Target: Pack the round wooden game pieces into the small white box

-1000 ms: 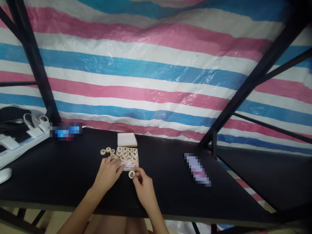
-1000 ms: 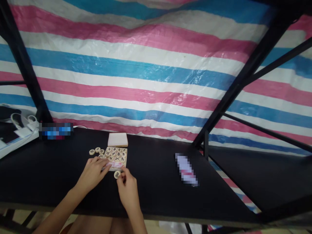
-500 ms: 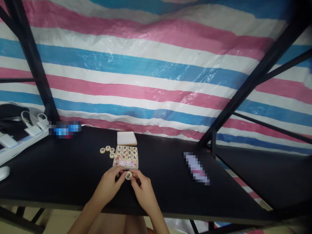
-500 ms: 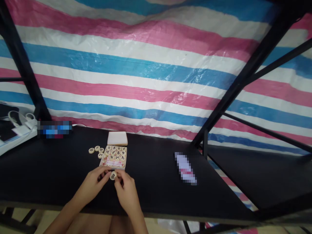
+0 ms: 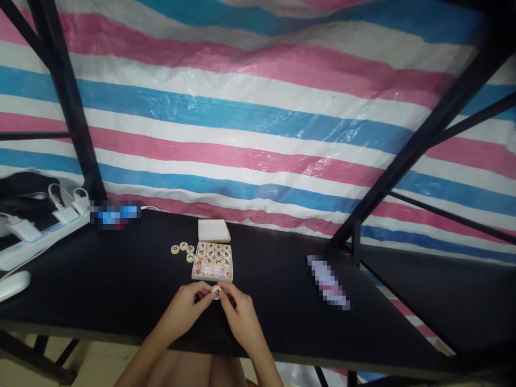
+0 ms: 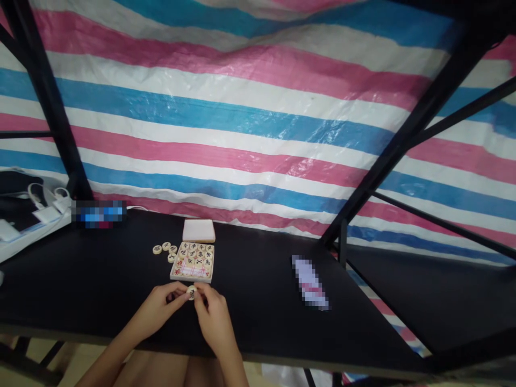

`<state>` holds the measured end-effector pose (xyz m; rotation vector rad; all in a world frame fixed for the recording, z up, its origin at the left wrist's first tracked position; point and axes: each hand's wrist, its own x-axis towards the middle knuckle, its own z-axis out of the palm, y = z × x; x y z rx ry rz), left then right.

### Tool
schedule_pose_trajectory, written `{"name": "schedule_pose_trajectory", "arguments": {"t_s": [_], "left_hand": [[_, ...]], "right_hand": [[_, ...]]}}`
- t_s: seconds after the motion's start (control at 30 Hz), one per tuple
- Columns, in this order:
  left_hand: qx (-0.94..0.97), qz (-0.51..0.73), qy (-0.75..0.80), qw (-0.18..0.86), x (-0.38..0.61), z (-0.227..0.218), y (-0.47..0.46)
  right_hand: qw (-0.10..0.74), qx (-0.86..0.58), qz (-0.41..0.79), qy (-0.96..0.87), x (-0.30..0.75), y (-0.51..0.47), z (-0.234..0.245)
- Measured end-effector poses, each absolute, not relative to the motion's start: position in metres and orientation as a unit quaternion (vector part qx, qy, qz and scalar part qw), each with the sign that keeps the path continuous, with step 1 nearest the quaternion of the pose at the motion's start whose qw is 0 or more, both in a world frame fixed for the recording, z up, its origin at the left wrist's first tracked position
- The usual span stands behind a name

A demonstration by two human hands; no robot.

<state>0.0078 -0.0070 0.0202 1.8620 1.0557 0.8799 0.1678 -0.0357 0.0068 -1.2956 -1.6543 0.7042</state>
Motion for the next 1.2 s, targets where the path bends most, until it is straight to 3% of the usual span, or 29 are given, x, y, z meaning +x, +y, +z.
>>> {"name": "schedule_pose_trajectory", "arguments": {"t_s": [0.5, 0.7, 1.2], "left_hand": [[0.716, 0.357, 0.423, 0.425, 0.0058, 0.0178, -0.0028], [0.716, 0.34, 0.458, 0.404, 0.0082, 0.02, -0.0031], [0.746, 0.374, 0.389, 0.39, 0.0064, 0.0155, -0.0021]], "right_hand": [[0.431, -0.541, 0.275, -0.667, 0.169, -0.0354, 0.0075], [0.462, -0.515, 0.304, -0.655, 0.1703, -0.0342, 0.0046], [0.462, -0.504, 0.315, -0.659, 0.1684, -0.0343, 0.0055]]}}
